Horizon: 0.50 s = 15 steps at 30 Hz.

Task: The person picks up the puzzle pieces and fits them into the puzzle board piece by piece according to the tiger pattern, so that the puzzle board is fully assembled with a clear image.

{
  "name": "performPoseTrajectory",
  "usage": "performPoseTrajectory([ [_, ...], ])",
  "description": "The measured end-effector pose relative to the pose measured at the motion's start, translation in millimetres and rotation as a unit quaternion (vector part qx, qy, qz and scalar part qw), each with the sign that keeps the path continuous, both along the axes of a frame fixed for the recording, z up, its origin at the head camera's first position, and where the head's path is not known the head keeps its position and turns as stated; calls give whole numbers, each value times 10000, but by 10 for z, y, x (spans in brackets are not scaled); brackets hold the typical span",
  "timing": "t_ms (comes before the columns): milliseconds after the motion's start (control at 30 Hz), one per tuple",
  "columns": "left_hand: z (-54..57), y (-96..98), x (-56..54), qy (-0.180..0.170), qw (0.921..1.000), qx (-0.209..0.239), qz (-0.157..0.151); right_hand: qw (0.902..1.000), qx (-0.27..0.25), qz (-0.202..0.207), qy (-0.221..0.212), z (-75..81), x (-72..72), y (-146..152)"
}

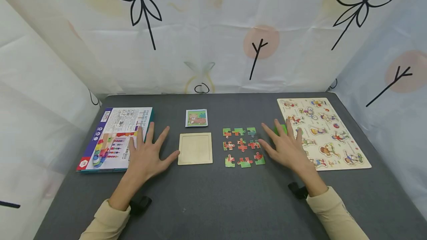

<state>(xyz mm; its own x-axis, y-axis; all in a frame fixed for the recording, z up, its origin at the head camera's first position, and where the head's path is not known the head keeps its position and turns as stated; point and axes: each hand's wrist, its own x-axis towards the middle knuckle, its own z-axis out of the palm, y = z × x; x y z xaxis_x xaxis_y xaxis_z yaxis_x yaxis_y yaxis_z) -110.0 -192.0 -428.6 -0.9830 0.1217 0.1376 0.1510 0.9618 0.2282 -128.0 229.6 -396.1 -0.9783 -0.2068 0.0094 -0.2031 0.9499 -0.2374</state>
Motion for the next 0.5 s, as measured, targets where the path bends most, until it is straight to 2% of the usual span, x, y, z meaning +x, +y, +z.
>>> performPoseTrajectory([
  [133,-1,55,-35,-236,9994,176,-185,9999,-31,127,54,-2,-39,-103],
  [367,1,139,-78,-336,9972,349,-561,9990,-105,407,166,-23,-153,-319],
  [500,-19,166,-88,-612,9940,436,-790,9977,-150,607,273,-39,-217,-448],
])
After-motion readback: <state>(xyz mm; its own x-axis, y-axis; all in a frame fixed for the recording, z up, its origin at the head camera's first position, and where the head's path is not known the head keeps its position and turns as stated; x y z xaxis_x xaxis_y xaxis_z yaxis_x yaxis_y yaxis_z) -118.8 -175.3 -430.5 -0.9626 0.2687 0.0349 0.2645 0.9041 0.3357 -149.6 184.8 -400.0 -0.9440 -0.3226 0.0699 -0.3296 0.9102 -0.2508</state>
